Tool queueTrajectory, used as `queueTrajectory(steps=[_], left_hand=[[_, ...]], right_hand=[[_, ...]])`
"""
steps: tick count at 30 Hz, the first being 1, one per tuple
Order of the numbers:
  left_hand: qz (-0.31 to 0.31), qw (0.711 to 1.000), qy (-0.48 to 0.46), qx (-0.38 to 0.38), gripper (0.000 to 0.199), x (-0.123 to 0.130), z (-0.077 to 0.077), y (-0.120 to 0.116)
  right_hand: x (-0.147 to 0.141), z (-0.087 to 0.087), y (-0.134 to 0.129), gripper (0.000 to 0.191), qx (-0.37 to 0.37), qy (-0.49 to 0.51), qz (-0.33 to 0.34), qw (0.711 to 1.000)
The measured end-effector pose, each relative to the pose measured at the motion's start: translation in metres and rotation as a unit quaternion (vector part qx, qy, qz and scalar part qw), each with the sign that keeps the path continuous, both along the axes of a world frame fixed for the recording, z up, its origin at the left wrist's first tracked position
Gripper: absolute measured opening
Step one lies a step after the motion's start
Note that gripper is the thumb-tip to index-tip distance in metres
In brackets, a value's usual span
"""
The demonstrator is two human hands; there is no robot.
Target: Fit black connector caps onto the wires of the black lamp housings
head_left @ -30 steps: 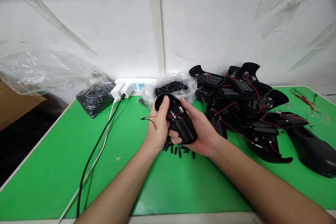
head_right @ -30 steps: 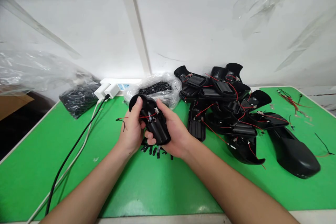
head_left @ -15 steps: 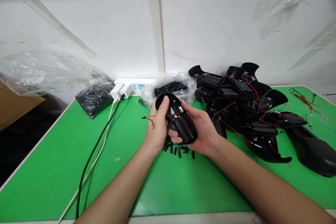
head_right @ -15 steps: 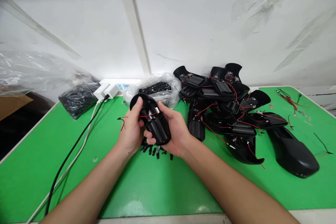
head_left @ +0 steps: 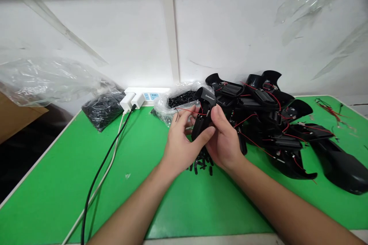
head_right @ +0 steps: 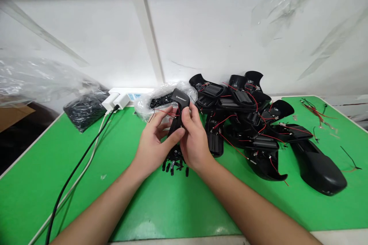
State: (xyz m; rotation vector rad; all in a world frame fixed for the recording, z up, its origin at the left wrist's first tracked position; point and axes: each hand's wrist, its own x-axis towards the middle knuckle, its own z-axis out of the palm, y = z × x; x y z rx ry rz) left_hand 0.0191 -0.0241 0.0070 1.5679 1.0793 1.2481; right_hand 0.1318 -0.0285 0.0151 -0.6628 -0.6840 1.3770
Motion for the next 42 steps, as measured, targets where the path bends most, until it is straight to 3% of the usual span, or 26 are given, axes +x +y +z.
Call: queueTrajectory(steps=[3, 6, 9, 12, 16, 19, 23, 28, 33, 38, 42], left_hand=[[0.01, 0.998, 0.042, 0.051, 0.073, 0.0, -0.005, -0.001], [0.025, 0.998, 0.043, 0.051, 0.066, 0.0, -0.002, -0.001], [0.146, 0.984, 0.054, 0.09, 0.061, -0.009, 0.006, 0.006], [0.308, 0.928, 0.158, 0.135, 0.05, -0.033, 0.02, 0.02], [0.384, 0.842, 0.378, -0.012, 0.057, -0.067, 0.036, 0.036], [0.356, 0.799, 0.475, -0.1, 0.059, -0.078, 0.038, 0.042], [0.329, 0.768, 0.53, -0.145, 0.057, -0.075, 0.033, 0.044], [0.348, 0.765, 0.529, -0.118, 0.063, -0.07, 0.033, 0.041], [0.417, 0.759, 0.499, -0.026, 0.064, -0.065, 0.036, 0.038], [0.451, 0.807, 0.376, 0.058, 0.043, -0.067, 0.038, 0.034], [0.487, 0.81, 0.302, 0.126, 0.046, -0.063, 0.038, 0.027]], right_hand=[[-0.002, -0.004, -0.001, 0.044, 0.043, -0.045, 0.009, 0.998], [-0.002, -0.009, -0.002, 0.048, 0.091, -0.117, -0.002, 0.989], [-0.001, -0.011, -0.005, 0.049, 0.134, -0.207, -0.03, 0.969], [0.002, -0.012, -0.006, 0.046, 0.147, -0.314, -0.069, 0.935], [0.005, -0.012, -0.004, 0.042, 0.138, -0.434, -0.112, 0.883], [0.006, -0.015, -0.001, 0.036, 0.135, -0.508, -0.124, 0.842], [0.005, -0.017, 0.0, 0.031, 0.165, -0.594, -0.107, 0.78], [0.006, -0.017, -0.003, 0.027, 0.184, -0.693, -0.075, 0.692], [0.006, -0.015, -0.004, 0.027, 0.199, -0.749, -0.078, 0.627], [0.006, -0.014, -0.004, 0.027, 0.205, -0.769, -0.073, 0.601], [0.007, -0.013, -0.003, 0.027, 0.203, -0.772, -0.07, 0.598]])
